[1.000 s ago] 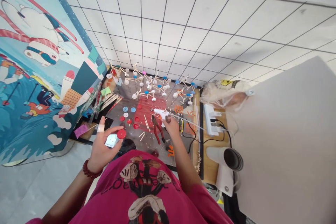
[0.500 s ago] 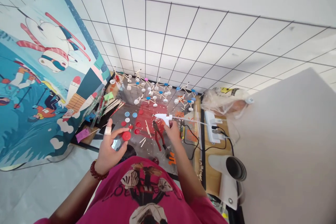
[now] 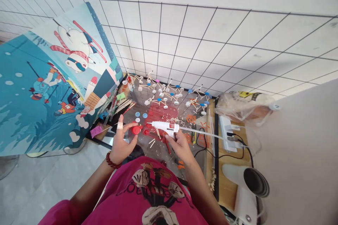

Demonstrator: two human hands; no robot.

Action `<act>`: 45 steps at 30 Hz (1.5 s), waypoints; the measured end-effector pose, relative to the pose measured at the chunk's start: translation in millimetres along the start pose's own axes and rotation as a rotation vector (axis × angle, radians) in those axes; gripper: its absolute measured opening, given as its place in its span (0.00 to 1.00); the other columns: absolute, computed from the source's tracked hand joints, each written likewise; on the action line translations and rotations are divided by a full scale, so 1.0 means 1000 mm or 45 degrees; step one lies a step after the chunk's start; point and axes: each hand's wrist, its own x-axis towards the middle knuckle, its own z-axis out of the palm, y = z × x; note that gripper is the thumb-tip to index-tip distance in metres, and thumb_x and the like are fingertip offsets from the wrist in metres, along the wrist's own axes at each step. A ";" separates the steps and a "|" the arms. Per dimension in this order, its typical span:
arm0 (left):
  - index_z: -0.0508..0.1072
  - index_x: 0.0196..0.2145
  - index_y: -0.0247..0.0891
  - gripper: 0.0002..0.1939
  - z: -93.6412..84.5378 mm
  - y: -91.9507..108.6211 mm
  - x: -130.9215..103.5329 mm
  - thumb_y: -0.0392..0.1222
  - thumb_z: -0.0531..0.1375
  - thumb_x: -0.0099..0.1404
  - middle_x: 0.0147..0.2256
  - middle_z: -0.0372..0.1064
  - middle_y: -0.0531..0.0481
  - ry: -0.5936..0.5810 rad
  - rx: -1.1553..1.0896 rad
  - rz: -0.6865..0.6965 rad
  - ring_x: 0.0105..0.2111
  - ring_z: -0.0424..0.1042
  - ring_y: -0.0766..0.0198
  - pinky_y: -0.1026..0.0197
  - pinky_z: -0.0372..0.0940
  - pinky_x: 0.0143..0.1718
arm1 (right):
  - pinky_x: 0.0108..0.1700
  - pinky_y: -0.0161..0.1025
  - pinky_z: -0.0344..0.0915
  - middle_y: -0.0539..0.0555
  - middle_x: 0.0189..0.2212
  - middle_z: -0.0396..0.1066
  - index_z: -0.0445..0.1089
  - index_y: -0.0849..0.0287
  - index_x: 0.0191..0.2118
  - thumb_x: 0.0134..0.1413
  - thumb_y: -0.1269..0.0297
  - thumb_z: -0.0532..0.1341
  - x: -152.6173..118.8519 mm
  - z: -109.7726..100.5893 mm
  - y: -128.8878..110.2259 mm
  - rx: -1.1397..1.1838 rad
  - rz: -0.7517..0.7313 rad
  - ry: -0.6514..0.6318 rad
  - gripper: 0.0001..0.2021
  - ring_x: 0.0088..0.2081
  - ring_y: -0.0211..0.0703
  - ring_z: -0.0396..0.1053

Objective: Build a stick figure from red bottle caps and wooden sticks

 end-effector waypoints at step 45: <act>0.34 0.71 0.43 0.51 0.001 -0.001 0.001 0.37 0.63 0.61 0.42 0.71 0.48 0.014 0.074 -0.041 0.44 0.74 0.60 0.54 0.67 0.52 | 0.44 0.43 0.71 0.56 0.41 0.77 0.69 0.58 0.51 0.59 0.62 0.59 -0.017 0.024 -0.027 -0.024 -0.164 -0.153 0.15 0.39 0.49 0.74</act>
